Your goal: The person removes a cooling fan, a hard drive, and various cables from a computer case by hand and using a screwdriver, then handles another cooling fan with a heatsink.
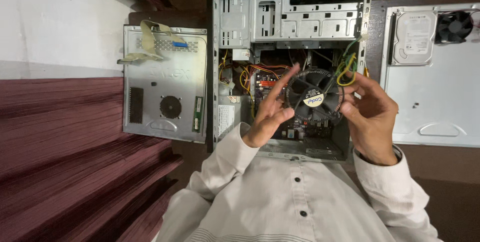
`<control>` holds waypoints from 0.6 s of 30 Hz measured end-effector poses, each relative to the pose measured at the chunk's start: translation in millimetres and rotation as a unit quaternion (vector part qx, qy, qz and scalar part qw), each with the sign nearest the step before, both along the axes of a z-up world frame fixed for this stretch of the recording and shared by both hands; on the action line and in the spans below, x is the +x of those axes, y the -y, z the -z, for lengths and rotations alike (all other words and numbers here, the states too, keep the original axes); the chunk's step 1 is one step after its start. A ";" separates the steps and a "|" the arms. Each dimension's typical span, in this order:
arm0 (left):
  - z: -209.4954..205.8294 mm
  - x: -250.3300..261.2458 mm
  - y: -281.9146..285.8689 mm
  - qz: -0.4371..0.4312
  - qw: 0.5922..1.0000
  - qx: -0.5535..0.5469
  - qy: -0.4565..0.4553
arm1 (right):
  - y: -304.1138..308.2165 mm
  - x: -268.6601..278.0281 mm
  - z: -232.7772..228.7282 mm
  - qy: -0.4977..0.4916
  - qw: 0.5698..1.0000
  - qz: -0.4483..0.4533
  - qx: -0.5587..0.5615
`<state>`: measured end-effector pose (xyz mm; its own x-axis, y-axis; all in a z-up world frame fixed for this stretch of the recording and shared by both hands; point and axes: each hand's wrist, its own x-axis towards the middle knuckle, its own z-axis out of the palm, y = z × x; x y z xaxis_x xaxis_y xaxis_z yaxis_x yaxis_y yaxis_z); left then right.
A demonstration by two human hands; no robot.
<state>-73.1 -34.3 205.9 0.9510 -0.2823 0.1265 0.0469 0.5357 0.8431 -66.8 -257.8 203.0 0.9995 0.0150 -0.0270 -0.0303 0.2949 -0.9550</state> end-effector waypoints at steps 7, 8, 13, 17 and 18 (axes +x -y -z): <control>-6.7 -6.2 -1.2 0.035 0.998 -0.047 -0.028 | 0.7 -7.8 -3.0 0.018 1.000 0.012 -0.013; -8.0 -6.4 -1.0 0.026 1.000 -0.014 0.000 | 1.3 -10.4 -3.7 0.006 0.998 0.028 -0.051; -5.8 -6.2 -3.2 -0.012 0.994 0.104 0.035 | -16.5 -20.2 -27.4 0.043 0.986 0.034 -0.158; 31.1 -7.6 -0.1 0.036 0.997 -0.051 -0.048 | -23.6 -23.8 -41.8 0.072 0.981 0.014 -0.178; 45.1 -9.6 1.0 0.054 0.986 -0.127 -0.093 | -24.8 -24.8 -44.2 0.066 0.984 0.006 -0.167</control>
